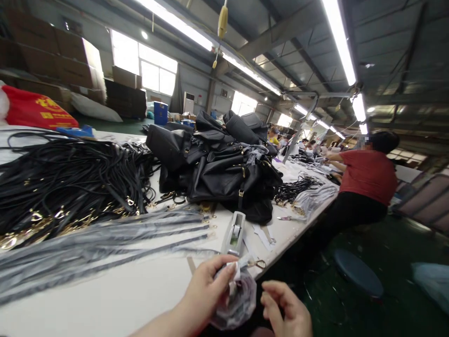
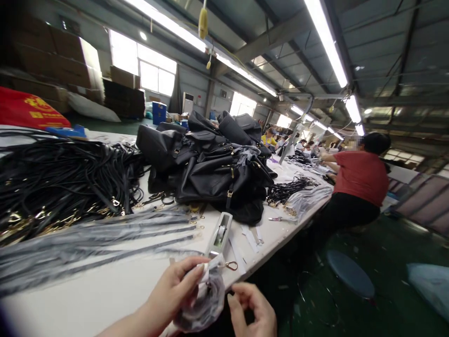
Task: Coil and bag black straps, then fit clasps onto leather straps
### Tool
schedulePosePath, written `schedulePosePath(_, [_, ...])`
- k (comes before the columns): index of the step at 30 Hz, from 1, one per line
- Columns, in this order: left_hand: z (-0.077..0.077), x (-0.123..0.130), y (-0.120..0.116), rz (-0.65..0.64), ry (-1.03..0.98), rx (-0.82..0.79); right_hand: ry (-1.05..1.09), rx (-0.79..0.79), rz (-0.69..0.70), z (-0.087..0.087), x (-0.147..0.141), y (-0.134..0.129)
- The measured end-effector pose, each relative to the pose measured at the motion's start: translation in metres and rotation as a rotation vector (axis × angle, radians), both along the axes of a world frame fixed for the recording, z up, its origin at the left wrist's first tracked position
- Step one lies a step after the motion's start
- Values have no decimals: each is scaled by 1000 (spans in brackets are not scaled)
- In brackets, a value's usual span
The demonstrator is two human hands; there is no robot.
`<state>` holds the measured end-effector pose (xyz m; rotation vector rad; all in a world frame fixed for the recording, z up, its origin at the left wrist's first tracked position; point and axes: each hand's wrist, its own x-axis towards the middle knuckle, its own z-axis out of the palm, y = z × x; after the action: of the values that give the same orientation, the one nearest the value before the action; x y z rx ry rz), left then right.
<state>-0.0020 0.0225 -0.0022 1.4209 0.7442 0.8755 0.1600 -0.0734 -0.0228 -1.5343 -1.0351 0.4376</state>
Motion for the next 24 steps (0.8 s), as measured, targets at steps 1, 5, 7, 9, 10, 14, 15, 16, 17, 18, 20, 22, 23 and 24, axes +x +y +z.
schedulePosePath(1, [-7,3,1,-61,-38,-141,38,-3,43,-2,5,-1])
schedulePosePath(5, [-39,10,-4,-212,-103,-384,209,-215,433,-20,7,-1])
schedulePosePath(7, [-50,7,-9,-242,-31,-360,223,-344,474,-31,2,-2])
schedulePosePath(9, [-55,0,-12,-246,88,-267,223,-412,426,-39,-2,-4])
schedulePosePath(10, [-57,-4,-13,-239,156,-203,237,-426,410,-41,-3,-4])
schedulePosePath(14, [-58,-16,-14,-213,306,-41,380,-462,502,-45,-6,2])
schedulePosePath(15, [-58,-18,-13,-204,296,-57,406,-453,511,-45,-7,5])
schedulePosePath(16, [-59,-19,-13,-196,276,-92,415,-449,525,-45,-9,8])
schedulePosePath(17, [-60,-21,-12,-188,256,-138,407,-444,543,-45,-11,10])
schedulePosePath(18, [-62,-23,-12,-189,236,-191,386,-439,567,-45,-13,12])
schedulePosePath(20, [-65,-29,-9,-216,208,-245,330,-441,638,-43,-16,16])
schedulePosePath(22, [-68,-37,-5,-199,221,-180,271,-429,650,-38,-14,23])
schedulePosePath(23, [-69,-42,-2,-160,240,-124,236,-435,629,-33,-9,30])
schedulePosePath(24, [-68,-46,1,-108,259,-72,200,-453,604,-26,-1,38])
